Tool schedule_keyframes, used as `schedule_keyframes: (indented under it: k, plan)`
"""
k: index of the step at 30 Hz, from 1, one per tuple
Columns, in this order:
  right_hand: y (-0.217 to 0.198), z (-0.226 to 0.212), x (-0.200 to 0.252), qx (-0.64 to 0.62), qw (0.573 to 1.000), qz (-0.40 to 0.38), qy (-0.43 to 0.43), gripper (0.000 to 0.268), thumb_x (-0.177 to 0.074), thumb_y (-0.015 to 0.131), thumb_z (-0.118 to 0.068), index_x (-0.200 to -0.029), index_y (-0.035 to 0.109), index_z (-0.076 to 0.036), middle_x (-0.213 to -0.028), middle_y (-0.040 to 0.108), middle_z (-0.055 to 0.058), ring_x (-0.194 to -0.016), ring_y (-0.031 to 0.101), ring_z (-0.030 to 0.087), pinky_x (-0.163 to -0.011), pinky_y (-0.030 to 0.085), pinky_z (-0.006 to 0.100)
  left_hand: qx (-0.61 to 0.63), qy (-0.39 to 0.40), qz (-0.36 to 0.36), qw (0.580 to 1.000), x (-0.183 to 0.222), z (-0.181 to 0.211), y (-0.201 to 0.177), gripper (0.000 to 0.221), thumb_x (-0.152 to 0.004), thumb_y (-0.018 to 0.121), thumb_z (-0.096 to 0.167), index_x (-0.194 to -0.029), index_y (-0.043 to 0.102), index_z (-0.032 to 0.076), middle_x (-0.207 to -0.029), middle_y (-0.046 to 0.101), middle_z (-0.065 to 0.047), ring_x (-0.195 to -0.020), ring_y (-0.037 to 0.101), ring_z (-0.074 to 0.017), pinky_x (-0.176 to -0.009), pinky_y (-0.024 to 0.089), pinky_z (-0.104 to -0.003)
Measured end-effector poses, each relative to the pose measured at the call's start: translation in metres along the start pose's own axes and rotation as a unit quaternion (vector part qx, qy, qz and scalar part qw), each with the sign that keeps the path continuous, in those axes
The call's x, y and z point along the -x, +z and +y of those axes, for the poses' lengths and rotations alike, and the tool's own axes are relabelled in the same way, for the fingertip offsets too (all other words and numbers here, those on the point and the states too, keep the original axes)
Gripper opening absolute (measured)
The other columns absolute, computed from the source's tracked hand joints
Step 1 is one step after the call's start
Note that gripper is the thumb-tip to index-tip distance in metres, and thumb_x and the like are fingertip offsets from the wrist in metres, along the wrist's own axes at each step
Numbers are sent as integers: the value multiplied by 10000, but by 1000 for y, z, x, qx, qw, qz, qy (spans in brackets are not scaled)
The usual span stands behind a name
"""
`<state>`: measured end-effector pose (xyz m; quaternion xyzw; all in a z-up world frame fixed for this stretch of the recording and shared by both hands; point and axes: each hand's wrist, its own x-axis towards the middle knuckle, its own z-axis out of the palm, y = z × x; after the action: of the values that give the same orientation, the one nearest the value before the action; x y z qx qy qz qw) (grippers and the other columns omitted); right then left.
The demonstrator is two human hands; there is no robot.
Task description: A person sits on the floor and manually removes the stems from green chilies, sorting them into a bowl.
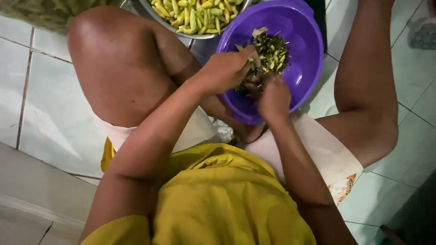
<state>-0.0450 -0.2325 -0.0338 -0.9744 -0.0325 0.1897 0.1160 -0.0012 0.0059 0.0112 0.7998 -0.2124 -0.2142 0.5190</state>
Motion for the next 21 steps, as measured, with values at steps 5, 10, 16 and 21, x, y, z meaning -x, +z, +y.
schedule_keyframes:
  k: [5,10,16,21]
  plan:
    - [45,21,-6,151,983,82,-60,245,-908,745,-387,-1075,770,-209,-1038,664,39,-1128,588,279,-961,457,447,12,-16,-7,1000,-2,1,-2,456,-1086,379,104,-1503,389,-80,-908,713,-253,-719,708,-401,-644,549,-539]
    - [24,-1,4,157,982,97,-48,271,-948,695,-405,-1079,803,-193,-1043,664,67,-1136,577,294,-966,453,459,11,-7,-5,1000,-4,-4,2,398,-1092,385,93,-1473,407,-19,-812,707,-214,-641,699,-351,-585,537,-494]
    - [-38,-11,16,20,990,87,-110,130,-936,652,-85,-1043,726,-74,-986,654,118,-1021,622,405,-888,506,534,-7,-20,-24,999,-9,-15,8,435,-1130,352,147,-1510,398,-59,-736,697,-120,-530,628,-223,-556,512,-405]
    - [-79,-10,26,-173,966,147,-125,91,-1035,784,-157,-1066,746,-81,-999,737,81,-971,720,315,-845,551,402,19,-32,-33,999,-9,-10,9,409,-1134,319,154,-1476,441,-34,-666,664,-51,-487,595,-172,-522,483,-380]
